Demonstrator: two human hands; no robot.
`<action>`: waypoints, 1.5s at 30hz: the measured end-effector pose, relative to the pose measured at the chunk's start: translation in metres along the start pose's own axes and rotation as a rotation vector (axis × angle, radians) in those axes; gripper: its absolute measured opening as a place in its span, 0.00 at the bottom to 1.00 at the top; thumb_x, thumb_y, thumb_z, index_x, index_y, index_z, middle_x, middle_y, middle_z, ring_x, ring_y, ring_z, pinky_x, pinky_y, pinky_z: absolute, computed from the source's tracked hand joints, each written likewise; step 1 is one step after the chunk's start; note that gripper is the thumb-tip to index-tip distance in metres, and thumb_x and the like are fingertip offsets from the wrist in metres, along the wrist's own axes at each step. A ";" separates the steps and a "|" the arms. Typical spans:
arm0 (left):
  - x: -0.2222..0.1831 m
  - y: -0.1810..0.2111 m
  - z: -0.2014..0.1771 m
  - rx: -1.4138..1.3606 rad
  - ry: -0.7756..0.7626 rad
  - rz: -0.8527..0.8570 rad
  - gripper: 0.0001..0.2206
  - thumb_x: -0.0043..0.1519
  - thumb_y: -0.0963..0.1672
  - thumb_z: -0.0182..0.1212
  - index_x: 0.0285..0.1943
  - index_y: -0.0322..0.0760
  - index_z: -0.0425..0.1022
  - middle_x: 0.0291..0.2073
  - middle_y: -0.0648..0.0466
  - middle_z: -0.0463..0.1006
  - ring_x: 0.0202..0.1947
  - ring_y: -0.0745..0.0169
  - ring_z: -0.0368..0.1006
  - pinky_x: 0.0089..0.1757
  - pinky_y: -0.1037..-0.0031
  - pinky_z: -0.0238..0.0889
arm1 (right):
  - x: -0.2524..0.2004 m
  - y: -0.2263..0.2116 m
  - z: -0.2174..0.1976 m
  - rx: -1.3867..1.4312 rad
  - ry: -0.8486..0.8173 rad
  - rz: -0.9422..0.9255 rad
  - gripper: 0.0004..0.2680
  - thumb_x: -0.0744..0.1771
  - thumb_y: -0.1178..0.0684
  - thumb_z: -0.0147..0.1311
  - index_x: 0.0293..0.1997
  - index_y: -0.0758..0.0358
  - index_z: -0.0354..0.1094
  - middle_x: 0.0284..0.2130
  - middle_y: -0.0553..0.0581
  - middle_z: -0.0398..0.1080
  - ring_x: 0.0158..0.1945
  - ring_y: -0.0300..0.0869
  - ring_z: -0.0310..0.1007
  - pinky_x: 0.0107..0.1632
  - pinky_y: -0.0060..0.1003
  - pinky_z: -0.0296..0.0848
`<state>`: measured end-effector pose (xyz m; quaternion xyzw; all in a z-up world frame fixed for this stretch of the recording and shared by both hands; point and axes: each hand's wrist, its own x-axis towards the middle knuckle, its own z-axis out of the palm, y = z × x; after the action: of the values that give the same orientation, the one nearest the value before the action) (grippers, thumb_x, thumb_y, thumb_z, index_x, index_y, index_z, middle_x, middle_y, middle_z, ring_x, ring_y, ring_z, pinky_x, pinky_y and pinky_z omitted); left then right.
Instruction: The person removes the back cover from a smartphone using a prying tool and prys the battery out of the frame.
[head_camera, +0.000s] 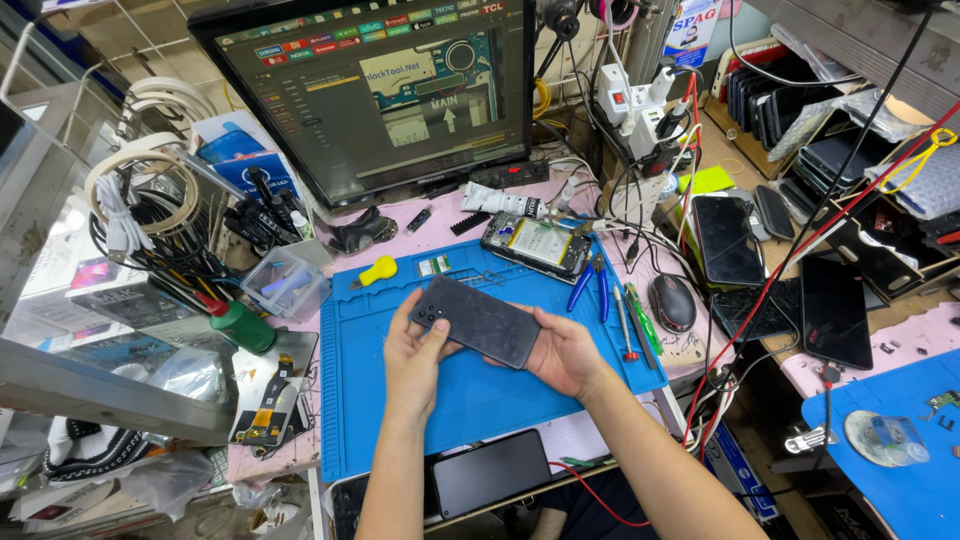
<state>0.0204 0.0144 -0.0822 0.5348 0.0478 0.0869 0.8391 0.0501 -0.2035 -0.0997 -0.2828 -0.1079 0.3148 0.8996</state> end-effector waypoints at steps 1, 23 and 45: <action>0.001 -0.001 -0.002 -0.016 0.013 0.000 0.27 0.62 0.37 0.57 0.73 0.31 0.57 0.56 0.39 0.76 0.51 0.52 0.78 0.44 0.64 0.78 | 0.000 0.000 -0.002 -0.002 -0.011 -0.006 0.24 0.68 0.48 0.44 0.70 0.77 0.52 0.62 0.69 0.66 0.62 0.54 0.71 0.63 0.52 0.70; -0.002 -0.018 -0.016 -0.129 0.016 0.191 0.28 0.65 0.37 0.57 0.75 0.28 0.55 0.58 0.41 0.75 0.51 0.57 0.77 0.45 0.67 0.76 | 0.004 0.022 -0.030 -0.409 0.190 -0.291 0.18 0.68 0.65 0.47 0.68 0.77 0.58 0.54 0.68 0.73 0.53 0.48 0.77 0.56 0.44 0.77; -0.004 -0.020 -0.012 0.125 0.041 0.310 0.27 0.64 0.37 0.60 0.74 0.29 0.58 0.61 0.43 0.71 0.58 0.57 0.72 0.54 0.66 0.71 | 0.008 0.026 -0.032 -0.473 0.300 -0.376 0.14 0.70 0.65 0.45 0.63 0.77 0.65 0.47 0.65 0.76 0.46 0.45 0.79 0.48 0.39 0.80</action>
<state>0.0163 0.0155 -0.1055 0.5852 -0.0130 0.2230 0.7795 0.0554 -0.1956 -0.1412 -0.5020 -0.0947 0.0643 0.8573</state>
